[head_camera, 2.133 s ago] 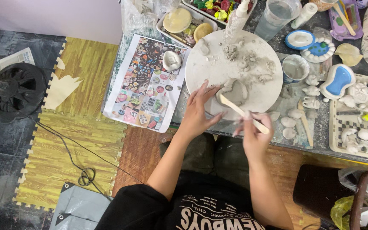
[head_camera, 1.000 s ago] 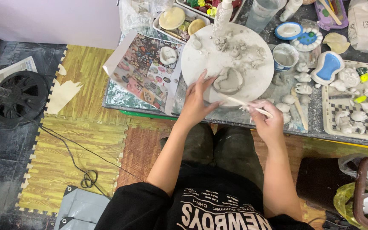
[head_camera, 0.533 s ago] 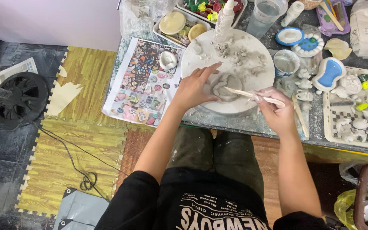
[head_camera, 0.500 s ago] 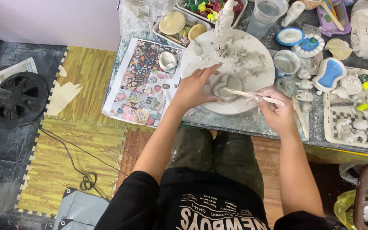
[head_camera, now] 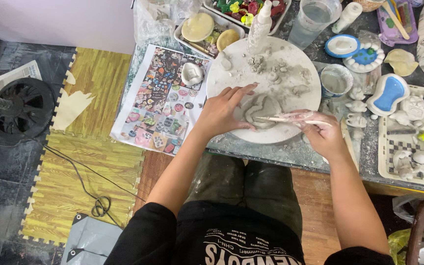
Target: The person shapes a lump of gray clay into a heart-shaped mold using a wooden modeling tool. They repeatedly smooth and refine the edges and surface of the clay while seated at a cluttered workbench.
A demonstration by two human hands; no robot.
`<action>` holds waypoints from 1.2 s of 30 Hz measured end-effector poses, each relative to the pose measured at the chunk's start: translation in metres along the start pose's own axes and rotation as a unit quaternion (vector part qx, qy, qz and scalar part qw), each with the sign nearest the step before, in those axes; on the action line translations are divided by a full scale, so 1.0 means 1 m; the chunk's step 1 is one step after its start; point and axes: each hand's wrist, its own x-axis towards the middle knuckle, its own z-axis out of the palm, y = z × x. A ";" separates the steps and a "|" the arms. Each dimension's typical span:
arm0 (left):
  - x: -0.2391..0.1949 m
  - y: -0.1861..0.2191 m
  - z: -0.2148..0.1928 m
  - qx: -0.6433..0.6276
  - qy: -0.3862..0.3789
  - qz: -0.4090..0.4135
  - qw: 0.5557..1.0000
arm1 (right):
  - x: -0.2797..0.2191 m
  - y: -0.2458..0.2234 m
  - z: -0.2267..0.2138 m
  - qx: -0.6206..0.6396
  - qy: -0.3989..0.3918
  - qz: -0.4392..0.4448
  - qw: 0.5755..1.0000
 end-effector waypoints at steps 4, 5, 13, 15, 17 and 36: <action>0.001 0.000 0.001 -0.001 -0.009 -0.016 1.000 | -0.007 0.014 0.002 -0.066 0.022 0.035 0.997; 0.001 0.000 0.001 0.002 -0.010 -0.019 1.000 | -0.007 0.016 0.002 -0.080 0.025 0.040 0.996; 0.005 0.002 0.002 0.040 -0.012 -0.011 0.999 | -0.008 0.010 0.004 -0.080 0.010 0.045 0.996; 0.005 0.003 0.003 0.048 -0.011 -0.013 0.999 | -0.010 0.008 0.006 -0.070 0.012 0.051 0.996; 0.004 0.005 0.003 0.050 -0.013 -0.018 0.999 | -0.011 0.009 0.007 -0.051 0.016 0.051 0.997; 0.008 0.016 0.003 0.073 -0.030 -0.039 0.996 | -0.030 0.033 0.014 -0.100 0.120 0.047 0.987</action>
